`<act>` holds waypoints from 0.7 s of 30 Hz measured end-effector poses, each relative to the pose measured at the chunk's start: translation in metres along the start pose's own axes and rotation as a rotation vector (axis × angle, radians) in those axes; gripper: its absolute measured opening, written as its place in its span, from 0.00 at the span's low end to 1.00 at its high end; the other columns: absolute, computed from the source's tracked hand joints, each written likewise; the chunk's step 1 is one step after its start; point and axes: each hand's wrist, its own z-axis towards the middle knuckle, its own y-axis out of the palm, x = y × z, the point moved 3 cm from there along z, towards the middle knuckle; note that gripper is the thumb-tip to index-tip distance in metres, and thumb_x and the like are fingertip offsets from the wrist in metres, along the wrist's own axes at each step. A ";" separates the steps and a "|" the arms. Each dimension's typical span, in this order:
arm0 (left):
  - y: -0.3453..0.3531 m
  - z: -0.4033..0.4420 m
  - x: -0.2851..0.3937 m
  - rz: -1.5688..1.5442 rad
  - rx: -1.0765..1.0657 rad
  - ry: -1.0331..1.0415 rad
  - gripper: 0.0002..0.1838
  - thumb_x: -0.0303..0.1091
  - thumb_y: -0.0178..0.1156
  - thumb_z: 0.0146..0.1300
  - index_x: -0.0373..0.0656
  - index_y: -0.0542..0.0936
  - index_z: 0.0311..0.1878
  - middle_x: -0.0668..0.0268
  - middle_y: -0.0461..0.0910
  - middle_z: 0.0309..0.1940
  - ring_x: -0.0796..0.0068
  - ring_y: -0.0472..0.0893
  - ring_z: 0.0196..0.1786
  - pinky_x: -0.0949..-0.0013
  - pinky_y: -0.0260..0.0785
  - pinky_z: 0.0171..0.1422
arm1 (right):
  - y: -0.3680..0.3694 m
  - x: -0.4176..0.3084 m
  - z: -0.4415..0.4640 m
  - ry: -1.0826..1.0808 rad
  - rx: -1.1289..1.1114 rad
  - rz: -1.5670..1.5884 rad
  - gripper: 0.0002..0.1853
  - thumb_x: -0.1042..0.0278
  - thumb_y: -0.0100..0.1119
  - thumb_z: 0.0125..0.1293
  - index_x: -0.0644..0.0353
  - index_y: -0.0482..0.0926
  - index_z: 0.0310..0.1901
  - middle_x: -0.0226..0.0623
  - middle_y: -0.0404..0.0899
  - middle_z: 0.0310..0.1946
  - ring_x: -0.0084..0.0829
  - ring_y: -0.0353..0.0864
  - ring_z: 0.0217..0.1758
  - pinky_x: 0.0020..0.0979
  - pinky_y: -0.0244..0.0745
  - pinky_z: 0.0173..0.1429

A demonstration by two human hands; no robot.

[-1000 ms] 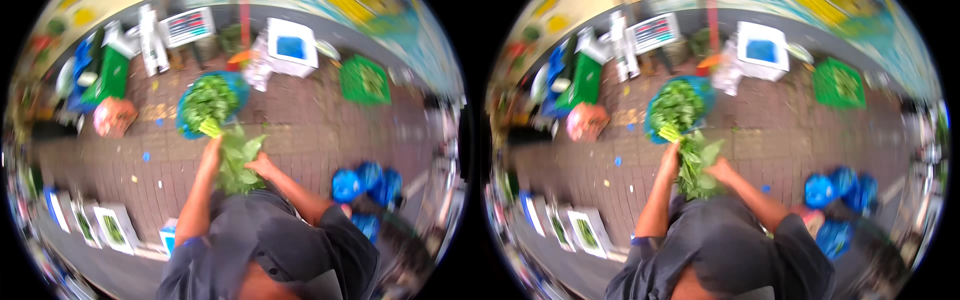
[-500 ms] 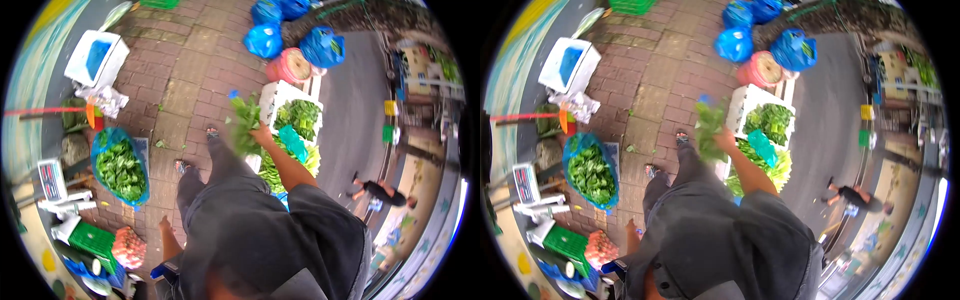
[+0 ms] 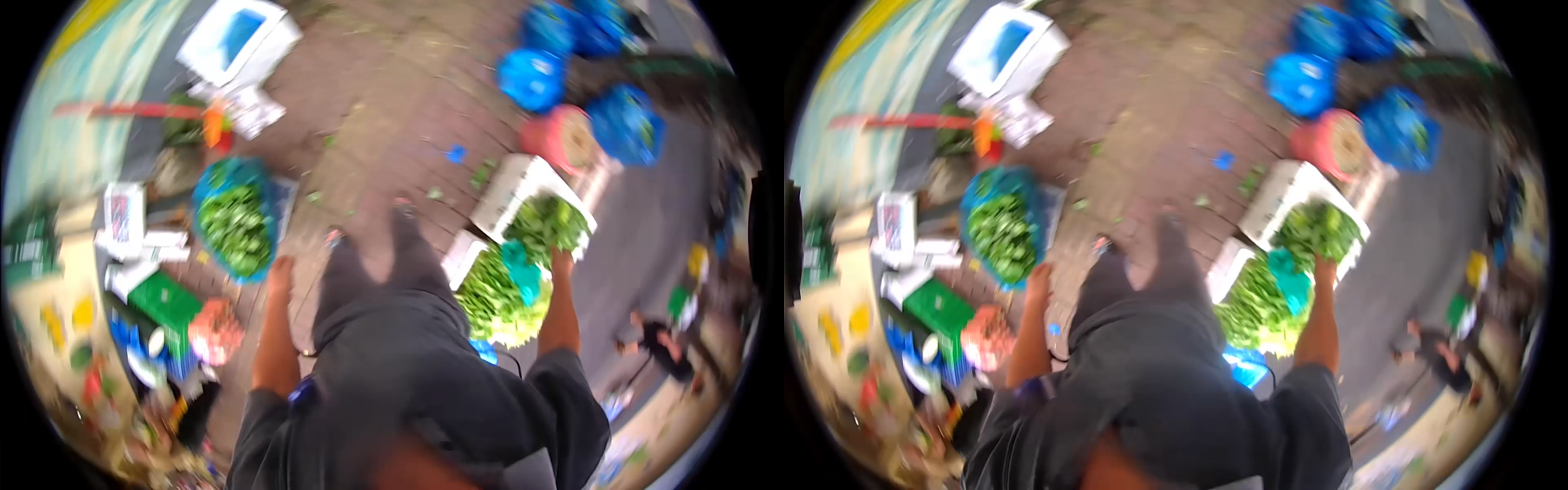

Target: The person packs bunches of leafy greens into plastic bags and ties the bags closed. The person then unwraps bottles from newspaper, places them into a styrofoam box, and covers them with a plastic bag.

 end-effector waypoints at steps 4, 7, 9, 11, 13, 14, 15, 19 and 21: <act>-0.013 0.025 -0.063 -0.001 0.083 0.019 0.27 0.50 0.66 0.62 0.39 0.84 0.57 0.52 0.86 0.49 0.59 0.83 0.56 0.57 0.72 0.62 | 0.028 -0.223 0.008 0.213 -0.506 0.810 0.19 0.55 0.63 0.68 0.64 0.81 0.50 0.33 0.80 0.35 0.26 0.81 0.32 0.28 0.72 0.28; -0.038 0.010 -0.080 -0.028 0.233 -0.119 0.29 0.51 0.66 0.61 0.38 0.84 0.57 0.47 0.85 0.51 0.54 0.83 0.57 0.56 0.72 0.63 | 0.081 -0.350 0.009 -0.014 -0.702 0.856 0.18 0.56 0.63 0.70 0.64 0.82 0.50 0.30 0.79 0.35 0.22 0.78 0.28 0.25 0.71 0.27; -0.060 0.011 -0.106 -0.166 0.304 -0.198 0.29 0.52 0.66 0.60 0.38 0.85 0.56 0.42 0.84 0.52 0.51 0.82 0.59 0.55 0.72 0.63 | 0.103 -0.435 0.008 -0.238 -0.799 0.710 0.18 0.57 0.64 0.69 0.66 0.82 0.48 0.30 0.79 0.33 0.20 0.75 0.28 0.25 0.73 0.30; -0.071 0.042 -0.165 -0.362 0.376 -0.345 0.30 0.53 0.67 0.59 0.36 0.85 0.56 0.40 0.83 0.53 0.51 0.82 0.60 0.54 0.73 0.63 | 0.116 -0.530 -0.005 -0.518 -0.718 0.407 0.18 0.57 0.64 0.68 0.68 0.82 0.46 0.34 0.78 0.31 0.21 0.73 0.29 0.29 0.77 0.35; -0.081 0.066 -0.200 -0.450 0.474 -0.379 0.33 0.53 0.67 0.59 0.32 0.83 0.57 0.40 0.83 0.53 0.50 0.82 0.60 0.53 0.73 0.62 | 0.118 -0.626 -0.031 -0.745 -0.727 0.276 0.22 0.55 0.65 0.68 0.68 0.81 0.50 0.42 0.82 0.34 0.25 0.80 0.35 0.31 0.80 0.43; -0.086 0.076 -0.216 -0.489 0.518 -0.399 0.34 0.53 0.67 0.59 0.31 0.82 0.57 0.39 0.83 0.53 0.50 0.82 0.60 0.53 0.73 0.62 | 0.108 -0.676 -0.056 -0.817 -0.696 0.300 0.23 0.54 0.65 0.68 0.68 0.81 0.52 0.45 0.84 0.38 0.29 0.82 0.40 0.33 0.80 0.48; -0.090 0.086 -0.228 -0.502 0.547 -0.424 0.36 0.54 0.67 0.59 0.29 0.81 0.58 0.39 0.83 0.53 0.49 0.82 0.60 0.53 0.73 0.62 | 0.092 -0.726 -0.085 -0.889 -0.664 0.327 0.25 0.53 0.65 0.68 0.68 0.81 0.55 0.48 0.86 0.42 0.34 0.85 0.46 0.34 0.80 0.52; -0.103 0.123 -0.223 -0.529 0.566 -0.534 0.40 0.56 0.69 0.58 0.28 0.79 0.61 0.40 0.83 0.53 0.48 0.83 0.58 0.54 0.73 0.63 | 0.081 -0.891 -0.173 -0.975 -0.732 0.404 0.32 0.49 0.67 0.65 0.69 0.79 0.60 0.54 0.83 0.54 0.47 0.83 0.58 0.40 0.77 0.62; -0.110 0.145 -0.216 -0.530 0.533 -0.546 0.39 0.53 0.70 0.59 0.28 0.77 0.64 0.42 0.83 0.54 0.51 0.83 0.58 0.56 0.72 0.63 | 0.102 -0.960 -0.198 -1.103 -0.621 0.402 0.33 0.47 0.68 0.64 0.69 0.79 0.59 0.54 0.81 0.56 0.50 0.80 0.61 0.41 0.75 0.65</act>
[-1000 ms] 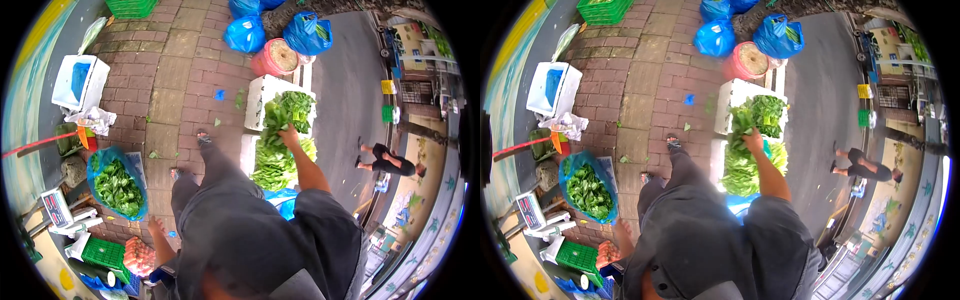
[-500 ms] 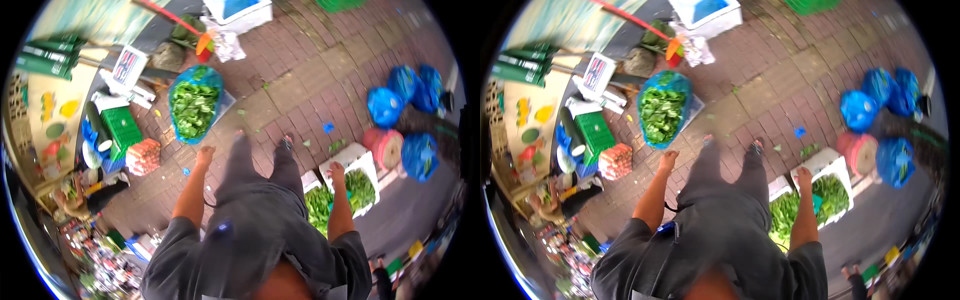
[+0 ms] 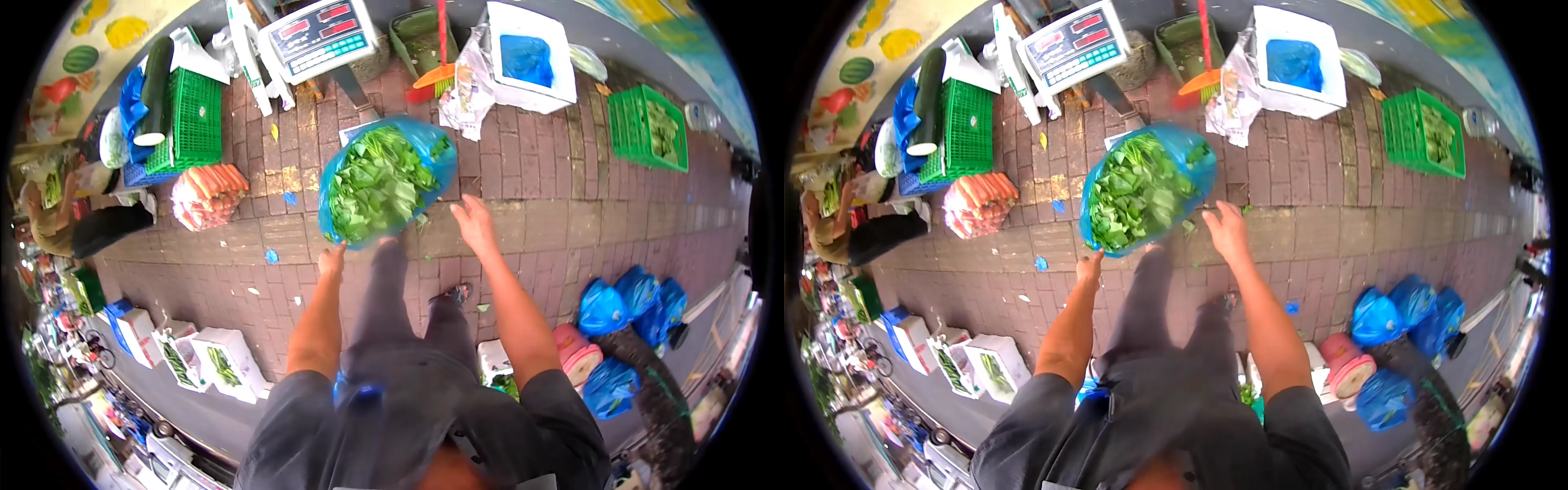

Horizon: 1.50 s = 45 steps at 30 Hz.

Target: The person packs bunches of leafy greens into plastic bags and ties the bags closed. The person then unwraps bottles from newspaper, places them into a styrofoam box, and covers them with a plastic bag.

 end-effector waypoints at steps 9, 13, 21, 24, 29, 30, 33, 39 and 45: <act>0.003 0.023 0.054 -0.806 -0.091 0.099 0.09 0.36 0.61 0.71 0.41 0.82 0.36 0.71 0.81 0.30 0.81 0.73 0.34 0.71 0.64 0.41 | 0.111 -0.072 0.139 -0.019 -0.139 -0.389 0.22 0.50 0.65 0.67 0.64 0.83 0.47 0.51 0.82 0.53 0.53 0.80 0.57 0.45 0.72 0.64; 0.010 0.011 0.128 -0.872 -0.226 0.037 0.10 0.37 0.61 0.72 0.45 0.81 0.33 0.75 0.75 0.25 0.82 0.69 0.30 0.75 0.61 0.40 | 0.152 -0.051 0.159 0.320 -0.203 0.178 0.19 0.53 0.62 0.69 0.65 0.81 0.44 0.56 0.83 0.43 0.58 0.82 0.49 0.49 0.74 0.57; 0.007 -0.089 0.233 -0.381 -0.570 0.406 0.19 0.45 0.57 0.75 0.35 0.77 0.49 0.71 0.78 0.37 0.80 0.74 0.41 0.73 0.68 0.48 | 0.073 -0.139 0.083 0.081 -0.249 0.002 0.15 0.60 0.60 0.69 0.66 0.76 0.43 0.63 0.80 0.38 0.64 0.80 0.45 0.52 0.74 0.47; -0.013 -0.186 0.268 -0.246 -0.785 0.460 0.40 0.52 0.58 0.74 0.22 0.65 0.71 0.53 0.77 0.59 0.71 0.77 0.57 0.70 0.69 0.62 | 0.013 -0.142 0.023 0.139 -0.202 0.160 0.15 0.59 0.60 0.69 0.65 0.73 0.41 0.61 0.79 0.33 0.63 0.80 0.40 0.52 0.73 0.43; 0.056 -0.279 0.291 -0.265 -0.806 0.407 0.23 0.45 0.62 0.72 0.32 0.74 0.55 0.64 0.77 0.40 0.77 0.75 0.39 0.71 0.70 0.43 | -0.099 -0.081 -0.003 0.216 -0.023 0.093 0.15 0.59 0.60 0.69 0.66 0.73 0.42 0.61 0.79 0.33 0.62 0.80 0.40 0.54 0.73 0.43; 0.067 -0.298 0.308 -0.314 -0.876 0.401 0.16 0.43 0.62 0.72 0.38 0.76 0.46 0.70 0.75 0.31 0.81 0.72 0.31 0.73 0.66 0.33 | -0.125 -0.068 -0.001 0.240 -0.006 0.107 0.16 0.59 0.59 0.68 0.66 0.74 0.42 0.61 0.79 0.33 0.62 0.81 0.41 0.55 0.73 0.44; 0.120 -0.357 0.335 -0.176 -0.915 0.460 0.12 0.40 0.63 0.71 0.47 0.71 0.37 0.79 0.65 0.22 0.87 0.62 0.22 0.75 0.53 0.24 | -0.189 -0.015 -0.005 0.324 0.036 0.196 0.17 0.58 0.59 0.65 0.68 0.74 0.42 0.62 0.80 0.35 0.63 0.81 0.42 0.55 0.74 0.47; 0.275 -0.522 0.393 -0.012 -0.947 0.499 0.13 0.40 0.66 0.68 0.46 0.73 0.38 0.79 0.66 0.22 0.88 0.61 0.21 0.76 0.53 0.24 | -0.382 0.151 -0.045 0.604 0.226 0.357 0.24 0.55 0.61 0.65 0.72 0.76 0.50 0.63 0.81 0.47 0.61 0.80 0.51 0.49 0.75 0.55; 0.410 -0.666 0.457 0.212 -1.159 0.589 0.11 0.38 0.68 0.66 0.45 0.76 0.38 0.79 0.67 0.22 0.87 0.63 0.20 0.76 0.56 0.23 | -0.556 0.276 -0.107 0.857 0.542 0.337 0.27 0.55 0.60 0.61 0.73 0.77 0.51 0.69 0.79 0.50 0.63 0.79 0.56 0.51 0.75 0.60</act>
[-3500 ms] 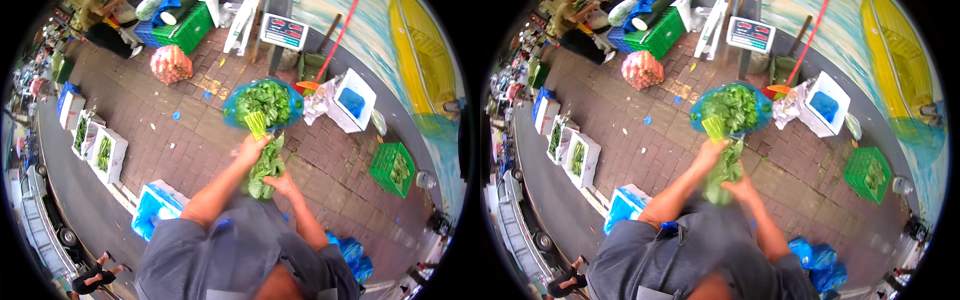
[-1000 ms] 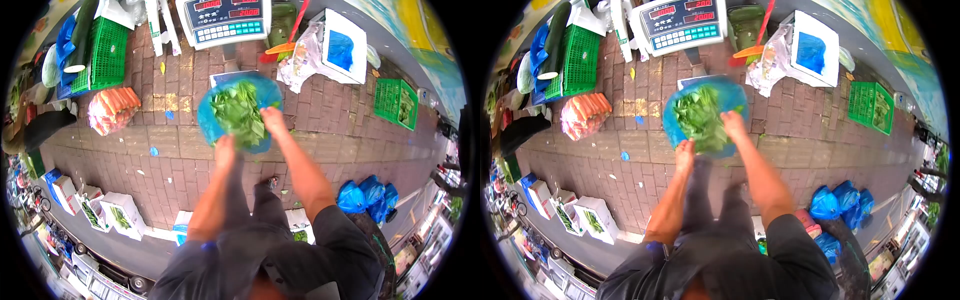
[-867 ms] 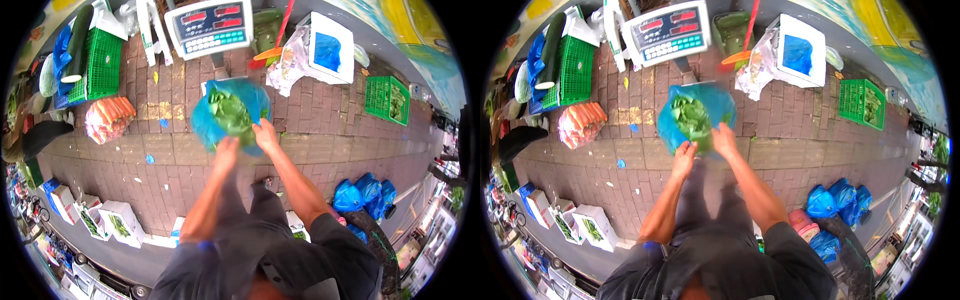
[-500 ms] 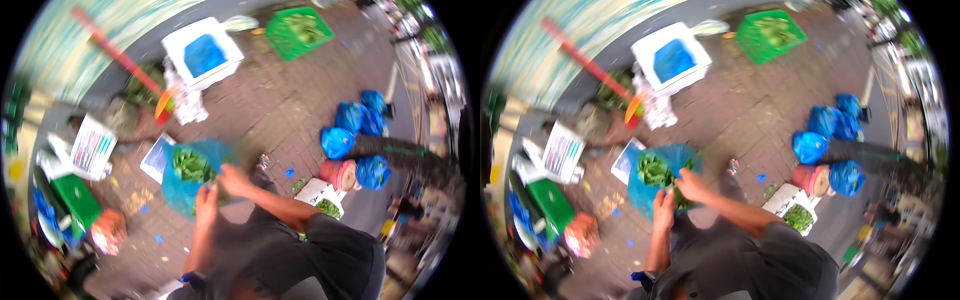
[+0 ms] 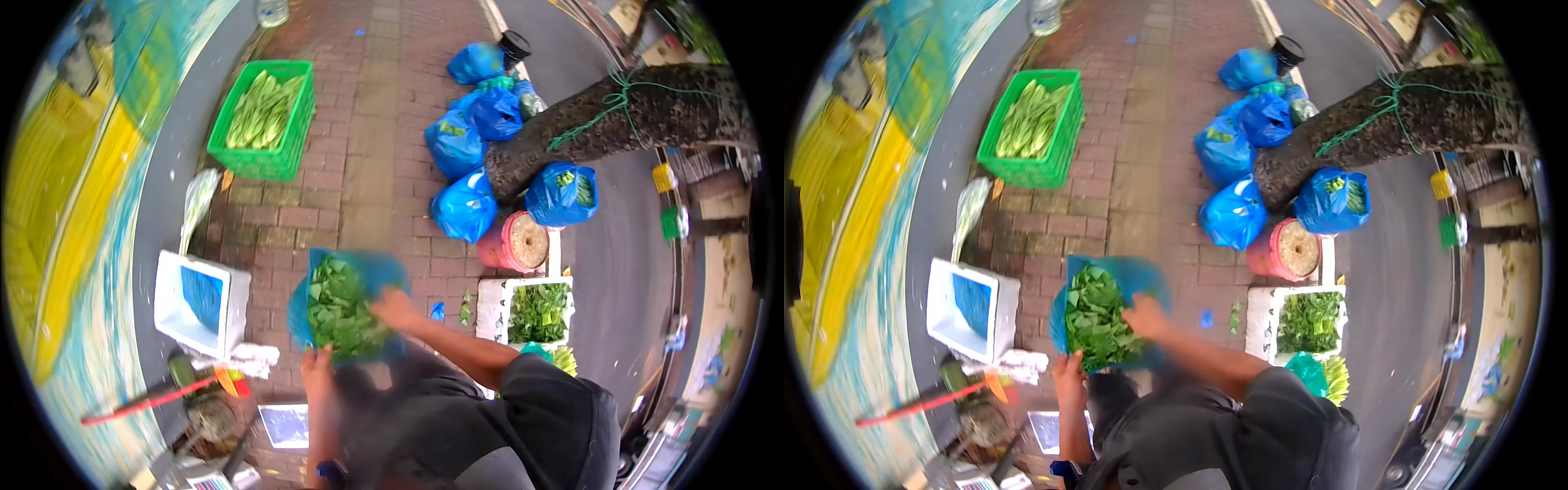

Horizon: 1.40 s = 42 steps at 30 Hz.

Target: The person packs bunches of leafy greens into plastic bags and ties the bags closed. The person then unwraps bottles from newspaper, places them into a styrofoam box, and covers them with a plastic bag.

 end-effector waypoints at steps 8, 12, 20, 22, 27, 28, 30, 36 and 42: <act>0.171 0.157 0.175 0.161 -0.421 0.140 0.13 0.38 0.68 0.65 0.46 0.73 0.34 0.76 0.68 0.21 0.86 0.64 0.21 0.76 0.58 0.25 | -0.211 -0.032 0.116 -0.122 0.444 0.359 0.17 0.62 0.63 0.62 0.70 0.78 0.44 0.49 0.80 0.37 0.37 0.78 0.41 0.39 0.74 0.46; 0.265 0.303 0.249 0.248 -0.493 0.169 0.14 0.39 0.67 0.66 0.46 0.72 0.32 0.77 0.65 0.19 0.85 0.65 0.20 0.75 0.58 0.25 | -0.282 0.005 0.249 -0.147 0.661 0.288 0.09 0.70 0.59 0.60 0.67 0.80 0.38 0.36 0.78 0.27 0.27 0.76 0.30 0.34 0.70 0.34; 0.483 0.449 0.356 0.542 -0.679 0.177 0.15 0.40 0.67 0.65 0.36 0.78 0.38 0.71 0.76 0.28 0.82 0.70 0.29 0.71 0.61 0.30 | -0.399 -0.003 0.402 0.114 0.786 0.338 0.11 0.72 0.56 0.57 0.73 0.80 0.37 0.39 0.78 0.25 0.27 0.76 0.27 0.36 0.70 0.31; 0.547 0.478 0.372 0.547 -0.672 0.221 0.20 0.41 0.66 0.65 0.30 0.80 0.45 0.65 0.80 0.34 0.79 0.75 0.35 0.70 0.68 0.37 | -0.439 -0.008 0.435 0.198 0.727 0.477 0.13 0.71 0.56 0.57 0.75 0.79 0.38 0.40 0.78 0.25 0.28 0.76 0.27 0.37 0.70 0.32; 0.645 0.536 0.407 0.680 -0.673 0.160 0.19 0.40 0.66 0.65 0.31 0.79 0.43 0.66 0.80 0.34 0.77 0.77 0.35 0.70 0.69 0.38 | -0.512 0.009 0.550 0.175 0.645 0.398 0.20 0.66 0.57 0.58 0.78 0.79 0.44 0.49 0.81 0.29 0.40 0.80 0.33 0.42 0.73 0.40; 0.667 0.554 0.415 0.707 -0.658 0.155 0.17 0.40 0.66 0.64 0.32 0.79 0.42 0.67 0.79 0.32 0.78 0.76 0.33 0.70 0.68 0.36 | -0.531 0.010 0.576 0.182 0.628 0.362 0.21 0.66 0.57 0.58 0.79 0.79 0.46 0.53 0.83 0.33 0.43 0.82 0.36 0.42 0.75 0.43; 0.696 0.570 0.436 0.755 -0.634 0.119 0.15 0.39 0.66 0.64 0.36 0.78 0.39 0.70 0.77 0.29 0.79 0.74 0.30 0.70 0.66 0.32 | -0.553 -0.004 0.594 0.240 0.576 0.429 0.28 0.64 0.58 0.59 0.80 0.77 0.55 0.63 0.83 0.47 0.52 0.84 0.53 0.42 0.76 0.58; 0.802 0.636 0.450 0.631 -0.680 0.047 0.13 0.38 0.67 0.63 0.45 0.72 0.31 0.75 0.70 0.24 0.80 0.69 0.26 0.70 0.61 0.28 | -0.668 0.004 0.695 0.267 0.644 0.414 0.24 0.61 0.58 0.57 0.73 0.79 0.49 0.67 0.81 0.49 0.63 0.80 0.57 0.50 0.74 0.62; 0.927 0.705 0.461 0.691 -0.784 0.080 0.13 0.37 0.67 0.62 0.44 0.74 0.30 0.72 0.73 0.26 0.79 0.72 0.32 0.69 0.63 0.36 | -0.773 0.025 0.800 0.281 0.678 0.269 0.28 0.60 0.57 0.57 0.72 0.78 0.56 0.67 0.80 0.52 0.62 0.79 0.59 0.50 0.74 0.64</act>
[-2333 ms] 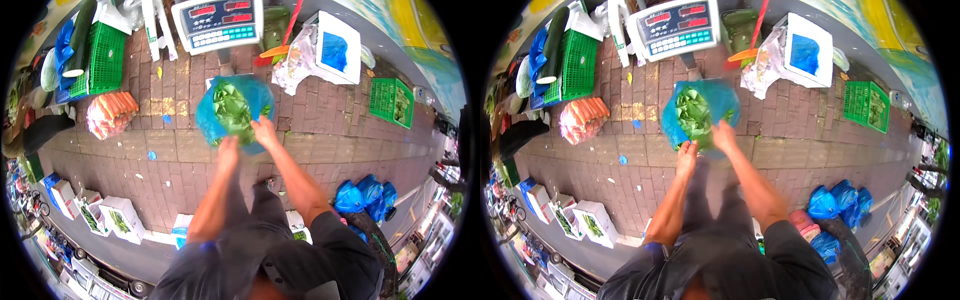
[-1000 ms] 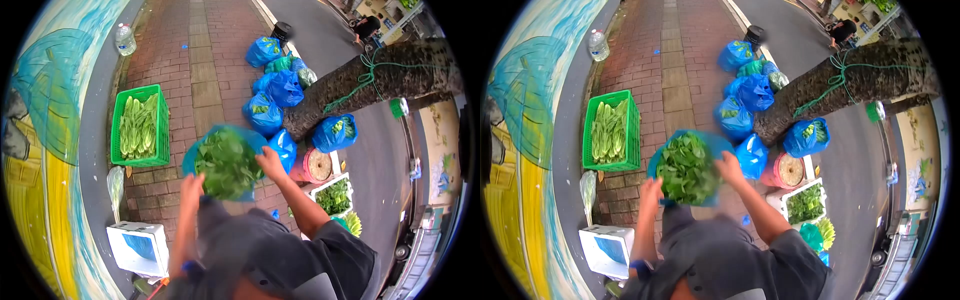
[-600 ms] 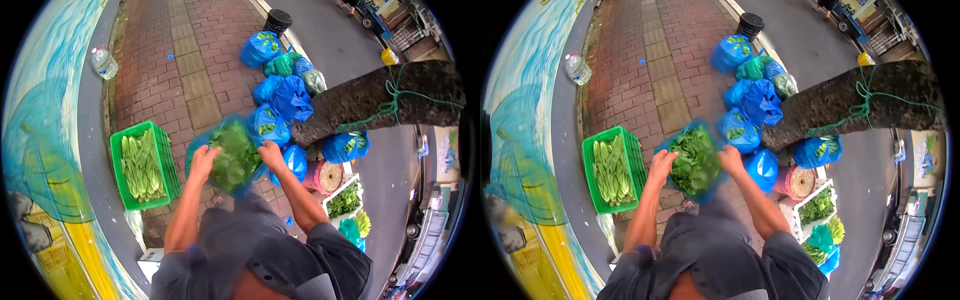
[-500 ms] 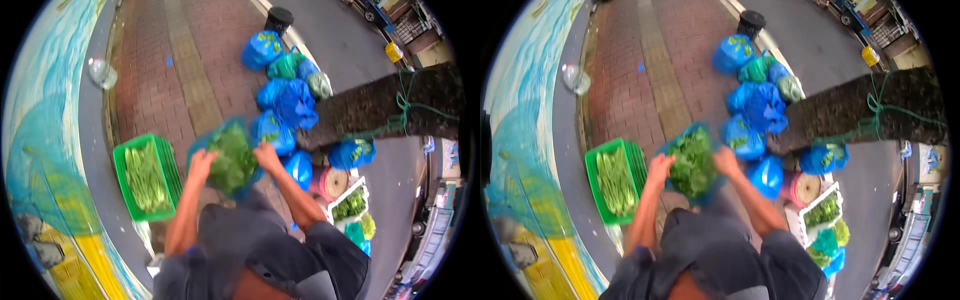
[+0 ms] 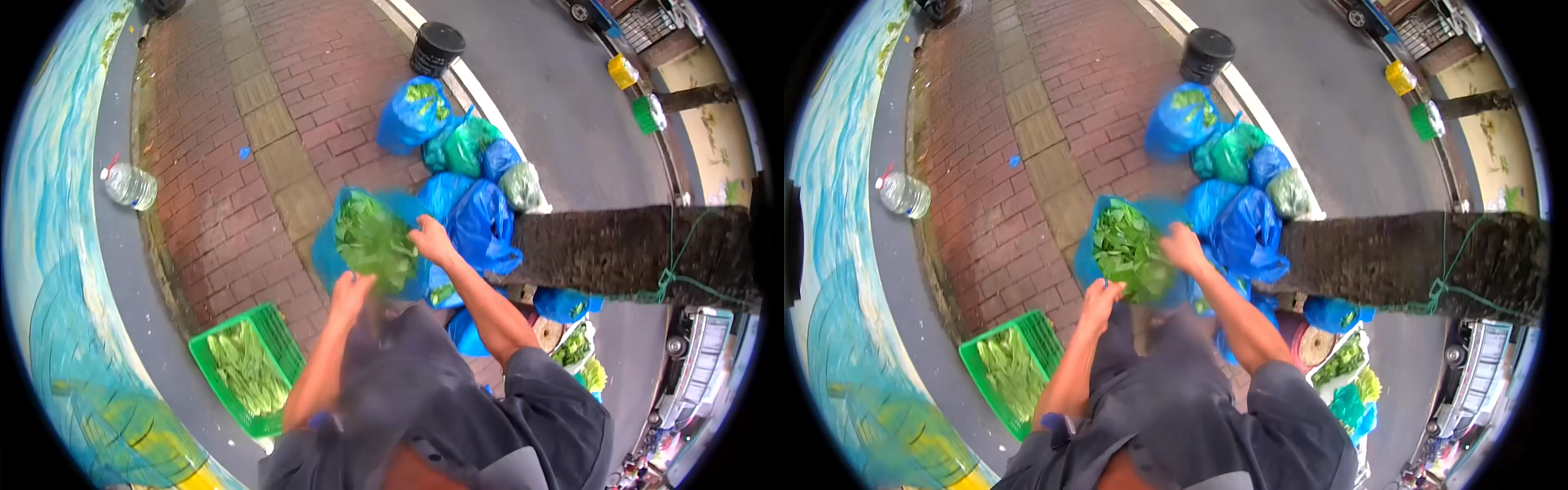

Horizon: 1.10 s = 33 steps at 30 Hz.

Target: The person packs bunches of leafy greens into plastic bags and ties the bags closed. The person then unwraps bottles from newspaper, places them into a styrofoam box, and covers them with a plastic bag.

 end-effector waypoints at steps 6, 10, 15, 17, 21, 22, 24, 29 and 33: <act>0.036 0.136 0.043 0.141 -0.119 -0.116 0.14 0.43 0.67 0.61 0.41 0.80 0.32 0.69 0.79 0.30 0.79 0.72 0.35 0.69 0.62 0.39 | -0.017 0.012 0.156 0.106 -0.037 -0.002 0.28 0.62 0.58 0.58 0.70 0.77 0.59 0.66 0.80 0.53 0.61 0.79 0.59 0.50 0.74 0.65; 0.062 0.192 0.066 0.112 -0.122 -0.242 0.15 0.44 0.66 0.61 0.40 0.81 0.34 0.67 0.82 0.34 0.77 0.73 0.37 0.69 0.63 0.42 | -0.013 0.036 0.224 0.035 -0.006 0.013 0.27 0.63 0.59 0.57 0.69 0.77 0.58 0.66 0.81 0.51 0.62 0.80 0.58 0.51 0.74 0.64; 0.108 0.300 0.048 0.157 -0.149 -0.281 0.14 0.42 0.63 0.61 0.39 0.81 0.37 0.64 0.83 0.35 0.72 0.77 0.43 0.66 0.66 0.50 | -0.009 0.076 0.306 0.142 -0.019 0.076 0.27 0.63 0.59 0.57 0.68 0.77 0.57 0.66 0.82 0.47 0.63 0.81 0.54 0.54 0.75 0.61; 0.126 0.340 0.021 0.163 -0.155 -0.339 0.14 0.41 0.63 0.61 0.39 0.81 0.38 0.63 0.83 0.35 0.71 0.78 0.43 0.66 0.66 0.52 | 0.000 0.099 0.328 0.205 -0.088 0.044 0.32 0.63 0.59 0.60 0.74 0.71 0.64 0.67 0.81 0.51 0.62 0.81 0.57 0.51 0.75 0.63; 0.153 0.414 -0.012 0.038 -0.188 -0.440 0.12 0.38 0.63 0.62 0.39 0.81 0.39 0.65 0.82 0.35 0.74 0.77 0.40 0.69 0.67 0.47 | 0.052 0.165 0.372 0.213 -0.102 -0.020 0.35 0.64 0.56 0.64 0.74 0.62 0.70 0.70 0.81 0.46 0.66 0.81 0.51 0.56 0.73 0.62; 0.162 0.428 -0.014 0.070 -0.246 -0.448 0.11 0.38 0.63 0.63 0.39 0.81 0.39 0.65 0.82 0.36 0.75 0.77 0.40 0.69 0.67 0.47 | 0.058 0.172 0.376 0.192 -0.071 -0.033 0.35 0.65 0.55 0.65 0.73 0.61 0.71 0.70 0.80 0.45 0.66 0.81 0.50 0.57 0.72 0.63; 0.173 0.433 -0.013 0.123 -0.368 -0.475 0.11 0.38 0.63 0.64 0.39 0.81 0.39 0.66 0.82 0.37 0.76 0.78 0.41 0.70 0.67 0.46 | 0.049 0.163 0.370 0.258 -0.051 -0.036 0.35 0.65 0.55 0.66 0.70 0.59 0.73 0.69 0.81 0.43 0.69 0.80 0.48 0.58 0.68 0.68; 0.151 0.446 -0.016 0.274 -0.470 -0.427 0.11 0.38 0.63 0.65 0.38 0.81 0.40 0.65 0.81 0.31 0.76 0.75 0.33 0.68 0.65 0.37 | 0.041 0.165 0.357 0.415 0.063 0.066 0.39 0.68 0.57 0.65 0.69 0.55 0.76 0.66 0.76 0.58 0.61 0.72 0.66 0.63 0.50 0.78; 0.143 0.462 0.004 0.438 -0.673 -0.453 0.13 0.37 0.61 0.67 0.37 0.83 0.46 0.69 0.82 0.39 0.77 0.76 0.42 0.68 0.67 0.47 | 0.052 0.151 0.342 0.496 0.287 0.039 0.40 0.67 0.57 0.65 0.69 0.55 0.76 0.63 0.67 0.67 0.59 0.62 0.75 0.58 0.46 0.81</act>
